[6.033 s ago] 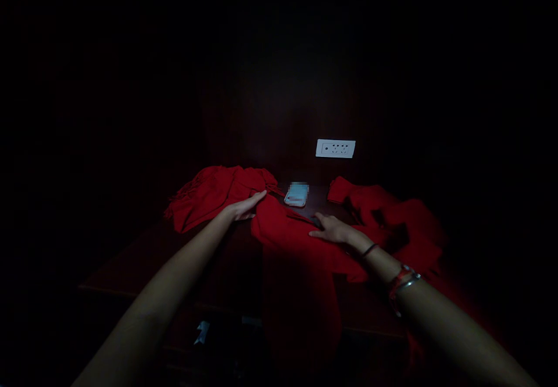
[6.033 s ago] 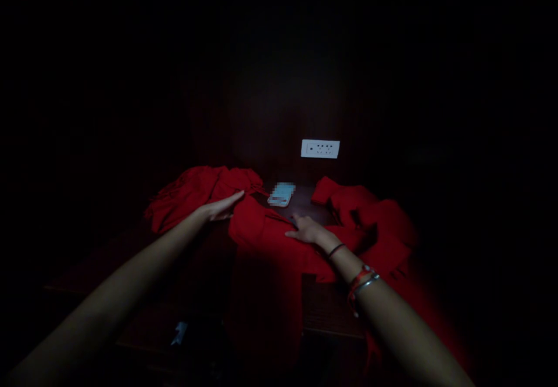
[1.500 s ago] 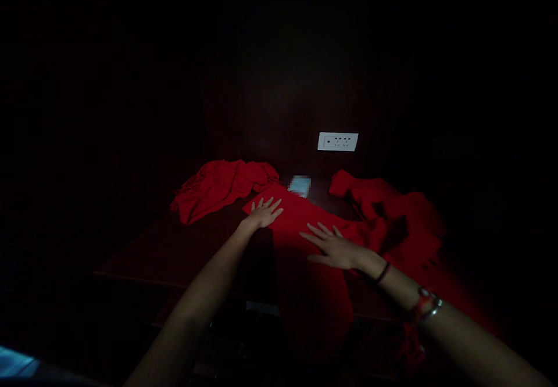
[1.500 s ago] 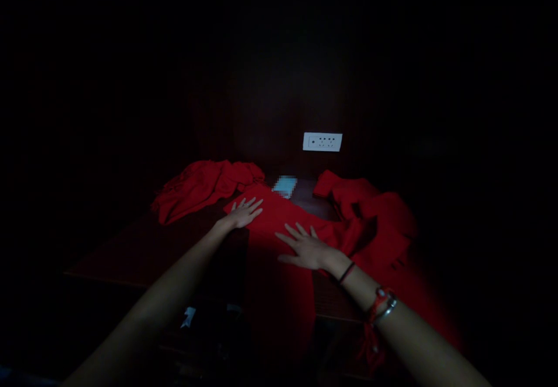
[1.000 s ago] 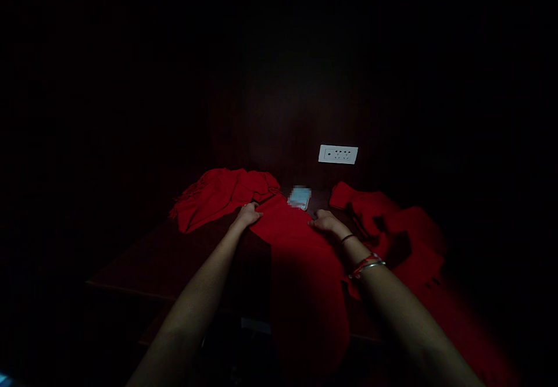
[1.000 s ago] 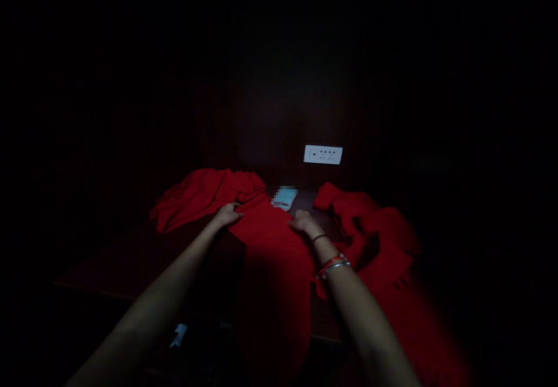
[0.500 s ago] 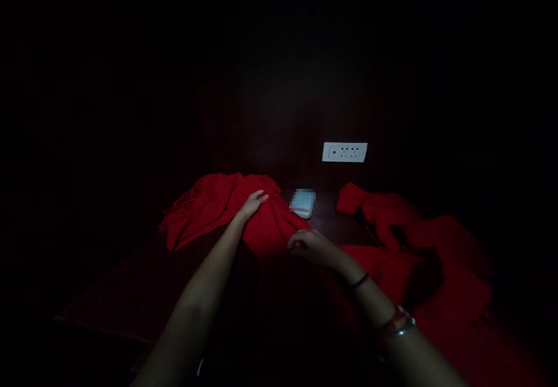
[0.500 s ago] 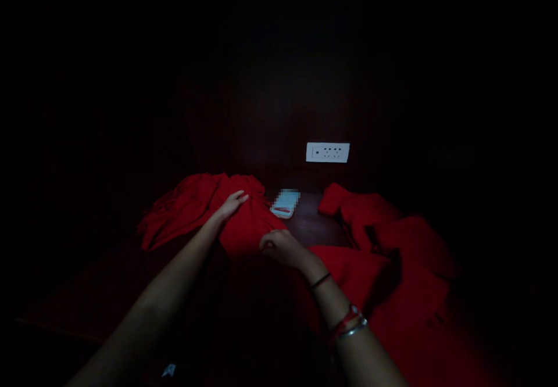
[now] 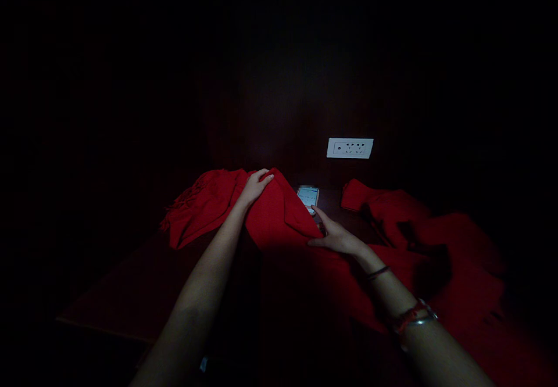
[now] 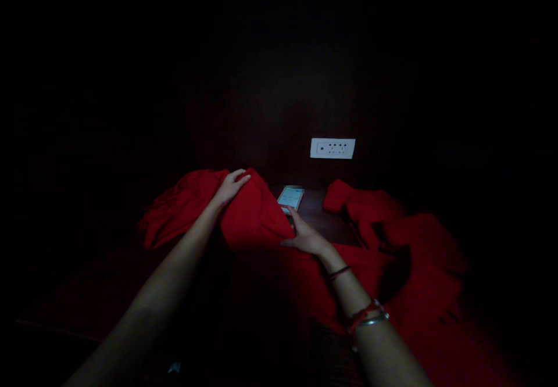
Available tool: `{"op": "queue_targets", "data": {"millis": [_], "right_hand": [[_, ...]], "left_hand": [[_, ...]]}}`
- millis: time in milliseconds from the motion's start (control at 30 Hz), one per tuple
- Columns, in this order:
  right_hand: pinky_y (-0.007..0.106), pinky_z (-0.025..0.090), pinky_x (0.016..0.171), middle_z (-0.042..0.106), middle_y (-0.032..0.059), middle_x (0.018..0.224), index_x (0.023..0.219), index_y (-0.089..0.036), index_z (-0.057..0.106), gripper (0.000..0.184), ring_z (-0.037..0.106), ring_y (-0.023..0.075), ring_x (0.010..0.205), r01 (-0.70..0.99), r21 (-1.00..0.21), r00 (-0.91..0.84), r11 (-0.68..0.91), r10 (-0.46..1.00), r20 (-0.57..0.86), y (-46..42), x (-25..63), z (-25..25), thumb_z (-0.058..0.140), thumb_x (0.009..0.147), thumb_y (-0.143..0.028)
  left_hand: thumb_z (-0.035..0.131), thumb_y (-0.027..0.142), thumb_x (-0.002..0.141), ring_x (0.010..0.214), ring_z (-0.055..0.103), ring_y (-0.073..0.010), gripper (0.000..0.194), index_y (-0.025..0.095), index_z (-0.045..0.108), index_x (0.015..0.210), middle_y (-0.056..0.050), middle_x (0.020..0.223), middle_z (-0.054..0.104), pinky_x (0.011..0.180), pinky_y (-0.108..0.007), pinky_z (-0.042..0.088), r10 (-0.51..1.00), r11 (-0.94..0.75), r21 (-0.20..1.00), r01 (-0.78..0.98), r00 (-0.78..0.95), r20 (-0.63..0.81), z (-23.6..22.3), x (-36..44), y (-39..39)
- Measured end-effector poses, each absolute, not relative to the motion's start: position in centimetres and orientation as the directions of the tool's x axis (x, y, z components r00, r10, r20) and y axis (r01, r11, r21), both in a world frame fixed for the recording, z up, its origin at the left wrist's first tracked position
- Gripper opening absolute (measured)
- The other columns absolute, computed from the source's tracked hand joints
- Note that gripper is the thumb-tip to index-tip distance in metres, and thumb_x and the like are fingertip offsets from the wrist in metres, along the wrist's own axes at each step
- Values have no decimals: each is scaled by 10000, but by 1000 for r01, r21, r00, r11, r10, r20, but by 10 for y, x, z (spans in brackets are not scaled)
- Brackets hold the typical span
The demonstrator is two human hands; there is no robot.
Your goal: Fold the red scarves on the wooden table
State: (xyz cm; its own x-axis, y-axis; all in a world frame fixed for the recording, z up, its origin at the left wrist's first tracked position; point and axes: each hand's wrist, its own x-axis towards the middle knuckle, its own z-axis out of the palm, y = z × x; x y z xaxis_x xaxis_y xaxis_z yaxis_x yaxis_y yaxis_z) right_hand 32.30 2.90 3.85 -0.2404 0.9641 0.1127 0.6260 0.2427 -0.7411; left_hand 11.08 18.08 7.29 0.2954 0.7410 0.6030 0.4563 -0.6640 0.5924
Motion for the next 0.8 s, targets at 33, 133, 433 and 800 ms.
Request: {"op": "queue_targets", "data": {"millis": [33, 133, 433, 800], "right_hand": [[323, 390, 842, 517, 85, 1106, 1268, -157, 276, 759, 500, 200, 973, 631, -751, -186, 193, 978, 94, 30, 325, 38, 615, 612, -332], [308, 442, 744, 606, 79, 941, 1037, -129, 534, 398, 557, 208, 861, 612, -791, -91, -1, 993, -72, 37, 338, 38, 514, 701, -341], [410, 369, 811, 457, 167, 1155, 1225, -139, 353, 538, 434, 283, 1034, 993, -111, 38, -27, 995, 98, 23, 325, 36, 481, 734, -316], [539, 65, 951, 42, 3, 1392, 1294, -367, 143, 638, -22, 308, 1239, 928, -147, -364, 343, 920, -148, -18, 320, 5, 209, 728, -653]], "left_hand": [[397, 342, 791, 850, 520, -150, 276, 140, 556, 894, -18, 900, 592, 784, -238, 388, 751, -647, 578, 497, 281, 598, 71, 110, 183], [404, 329, 793, 828, 532, -162, 259, 145, 576, 853, -30, 866, 604, 765, -248, 390, 803, -564, 526, 637, 274, 529, 57, 106, 190], [337, 354, 830, 977, 483, -222, 319, 201, 471, 1077, -98, 1068, 511, 794, -324, 386, 905, -341, 187, 921, 268, 331, 15, 122, 177], [304, 656, 702, 1240, 20, -307, 665, 347, 210, 1284, 12, 1384, 93, 977, -441, 92, 828, -539, 207, 817, 558, -47, 0, 86, 109]]}}
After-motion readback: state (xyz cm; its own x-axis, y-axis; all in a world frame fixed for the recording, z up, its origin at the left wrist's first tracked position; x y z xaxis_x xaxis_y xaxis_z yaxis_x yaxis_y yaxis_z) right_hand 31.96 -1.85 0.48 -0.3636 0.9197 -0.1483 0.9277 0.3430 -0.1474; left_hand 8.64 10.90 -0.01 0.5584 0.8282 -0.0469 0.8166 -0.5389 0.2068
